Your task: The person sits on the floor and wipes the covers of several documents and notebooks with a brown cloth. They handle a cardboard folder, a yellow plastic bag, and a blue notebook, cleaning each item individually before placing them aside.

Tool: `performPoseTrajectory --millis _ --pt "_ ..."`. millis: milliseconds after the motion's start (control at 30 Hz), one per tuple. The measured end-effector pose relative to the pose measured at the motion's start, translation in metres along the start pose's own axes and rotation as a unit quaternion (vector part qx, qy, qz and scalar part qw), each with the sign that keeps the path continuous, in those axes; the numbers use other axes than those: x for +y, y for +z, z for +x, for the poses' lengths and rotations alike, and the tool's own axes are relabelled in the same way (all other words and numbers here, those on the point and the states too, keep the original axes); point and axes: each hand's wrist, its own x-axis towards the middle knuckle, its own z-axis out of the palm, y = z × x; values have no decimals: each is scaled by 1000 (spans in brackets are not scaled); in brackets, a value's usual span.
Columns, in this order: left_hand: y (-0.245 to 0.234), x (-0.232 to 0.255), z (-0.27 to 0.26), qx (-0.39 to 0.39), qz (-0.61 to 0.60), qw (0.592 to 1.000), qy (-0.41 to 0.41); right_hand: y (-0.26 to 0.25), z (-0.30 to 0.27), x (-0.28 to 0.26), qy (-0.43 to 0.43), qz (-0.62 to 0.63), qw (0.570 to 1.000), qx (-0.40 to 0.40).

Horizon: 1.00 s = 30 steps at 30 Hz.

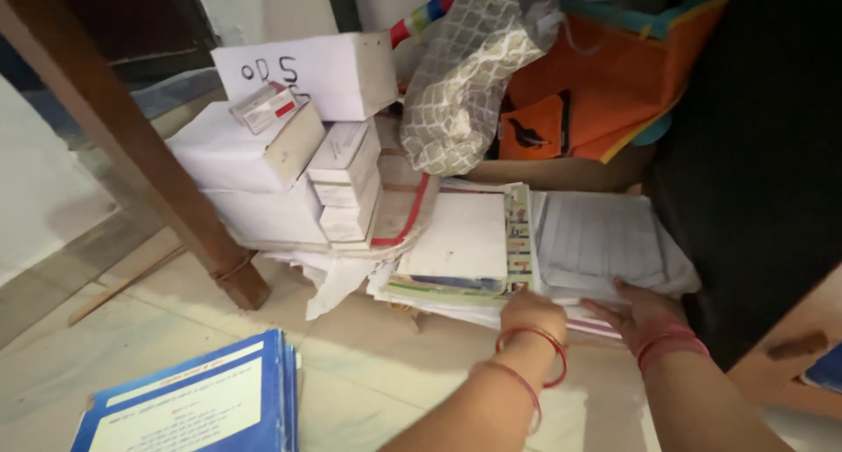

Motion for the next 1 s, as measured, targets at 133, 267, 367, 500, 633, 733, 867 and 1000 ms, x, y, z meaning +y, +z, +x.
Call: performPoseTrajectory --millis 133,267,367,500,633,733,867,1000 --pt "-62 14 -21 35 -23 996 83 20 -9 26 -57 75 995 33" --pt "-90 -9 -11 57 -38 991 113 45 -57 39 -93 108 972 187" --pt "-118 -29 -9 92 -22 986 134 10 6 74 -52 85 984 150" --pt "-159 -78 3 194 18 961 195 34 -80 78 14 2 979 204" --pt "-246 -131 -27 229 41 954 188 61 -124 100 10 -56 978 201" --pt "-311 -179 -56 274 57 953 116 81 -131 133 13 -30 975 221" --pt "-389 -239 -117 299 149 942 -23 121 -157 194 -158 -292 913 237" --pt "-451 -268 -188 288 172 909 -245 167 -215 240 -192 -331 922 52"
